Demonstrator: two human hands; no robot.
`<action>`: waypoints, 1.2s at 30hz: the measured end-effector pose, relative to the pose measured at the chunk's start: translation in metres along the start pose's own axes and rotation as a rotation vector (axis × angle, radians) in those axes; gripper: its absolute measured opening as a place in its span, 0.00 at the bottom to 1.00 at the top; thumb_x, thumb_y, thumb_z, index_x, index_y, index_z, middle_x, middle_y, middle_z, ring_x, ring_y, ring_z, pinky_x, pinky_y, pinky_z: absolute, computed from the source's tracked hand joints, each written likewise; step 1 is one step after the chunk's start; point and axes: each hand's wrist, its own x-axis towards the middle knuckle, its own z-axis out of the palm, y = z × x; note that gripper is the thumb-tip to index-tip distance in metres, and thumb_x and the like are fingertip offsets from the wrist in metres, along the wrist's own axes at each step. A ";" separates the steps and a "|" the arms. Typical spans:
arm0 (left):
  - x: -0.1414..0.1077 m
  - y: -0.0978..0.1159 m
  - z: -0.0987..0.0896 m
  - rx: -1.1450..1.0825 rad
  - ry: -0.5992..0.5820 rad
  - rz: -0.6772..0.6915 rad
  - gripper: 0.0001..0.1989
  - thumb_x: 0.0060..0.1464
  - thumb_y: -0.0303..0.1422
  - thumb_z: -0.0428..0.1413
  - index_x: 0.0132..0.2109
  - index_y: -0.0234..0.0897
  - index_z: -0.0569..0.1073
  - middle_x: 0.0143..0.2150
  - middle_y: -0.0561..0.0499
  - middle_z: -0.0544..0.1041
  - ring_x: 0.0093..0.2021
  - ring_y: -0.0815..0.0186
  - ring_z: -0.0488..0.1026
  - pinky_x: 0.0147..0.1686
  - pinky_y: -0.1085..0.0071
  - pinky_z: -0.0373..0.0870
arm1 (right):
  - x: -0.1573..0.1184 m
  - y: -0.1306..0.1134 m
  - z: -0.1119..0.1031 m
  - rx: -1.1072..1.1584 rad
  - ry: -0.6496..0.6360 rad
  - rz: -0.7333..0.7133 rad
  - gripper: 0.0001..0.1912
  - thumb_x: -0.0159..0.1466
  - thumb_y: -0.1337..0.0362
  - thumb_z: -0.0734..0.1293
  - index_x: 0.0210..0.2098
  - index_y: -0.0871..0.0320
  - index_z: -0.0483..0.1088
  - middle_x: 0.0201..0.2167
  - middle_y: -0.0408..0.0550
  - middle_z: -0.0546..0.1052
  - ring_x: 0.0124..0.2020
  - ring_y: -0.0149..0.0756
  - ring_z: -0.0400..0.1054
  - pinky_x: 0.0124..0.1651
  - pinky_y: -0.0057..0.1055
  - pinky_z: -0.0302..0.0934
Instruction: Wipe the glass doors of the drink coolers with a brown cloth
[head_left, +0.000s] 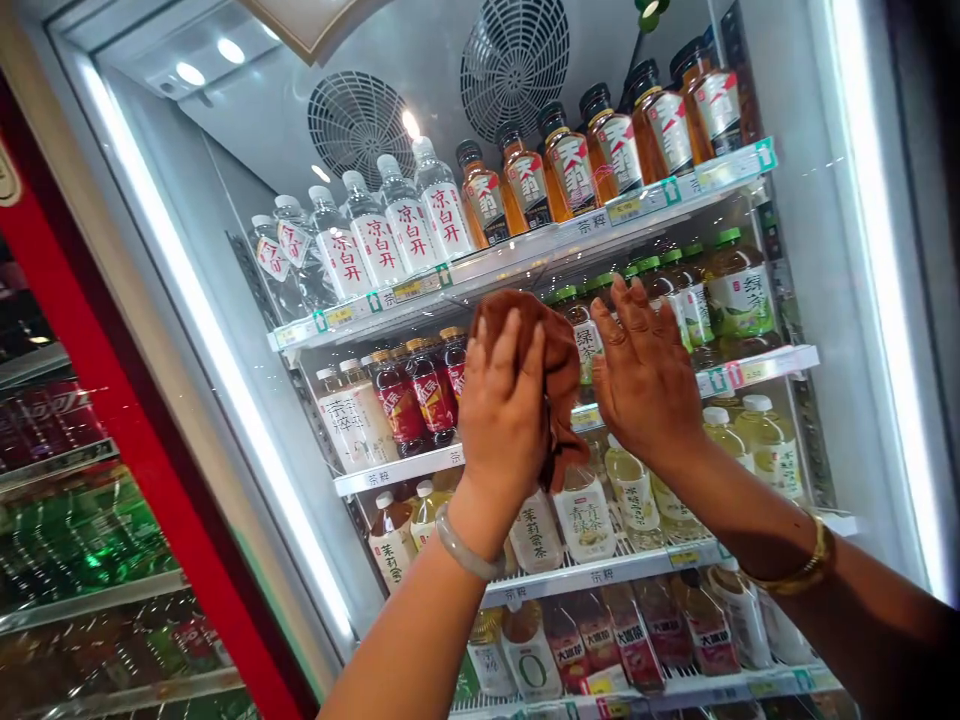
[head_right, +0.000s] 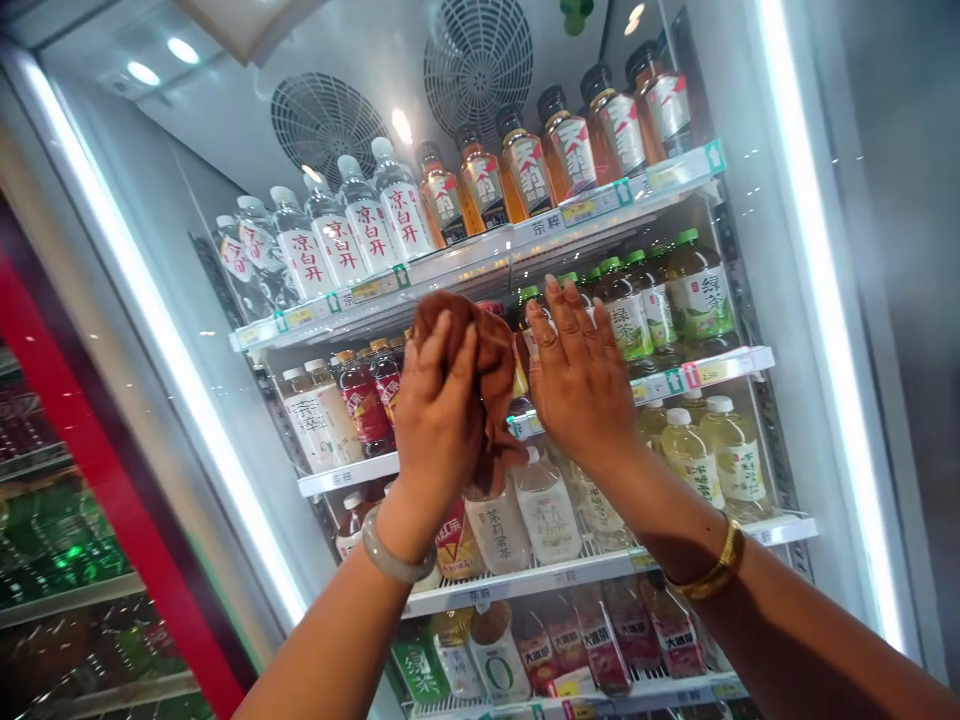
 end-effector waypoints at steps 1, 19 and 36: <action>0.005 -0.005 -0.002 0.013 0.019 -0.052 0.26 0.69 0.25 0.51 0.71 0.39 0.66 0.76 0.39 0.63 0.80 0.51 0.47 0.76 0.42 0.57 | 0.000 -0.001 0.000 -0.007 0.002 -0.001 0.38 0.73 0.66 0.59 0.78 0.47 0.40 0.78 0.51 0.50 0.79 0.48 0.43 0.79 0.62 0.42; -0.011 0.020 0.003 0.052 -0.039 -0.099 0.26 0.70 0.28 0.47 0.73 0.42 0.64 0.77 0.46 0.61 0.81 0.50 0.45 0.77 0.44 0.55 | -0.001 0.000 -0.001 -0.058 0.026 -0.015 0.37 0.70 0.66 0.63 0.76 0.51 0.50 0.76 0.58 0.56 0.78 0.48 0.46 0.78 0.59 0.45; -0.052 0.038 -0.003 0.014 -0.190 0.115 0.24 0.71 0.31 0.46 0.71 0.42 0.67 0.75 0.52 0.65 0.80 0.51 0.45 0.76 0.48 0.59 | -0.002 0.007 -0.001 -0.070 0.016 -0.053 0.34 0.72 0.66 0.60 0.76 0.51 0.51 0.76 0.60 0.55 0.79 0.47 0.44 0.77 0.60 0.45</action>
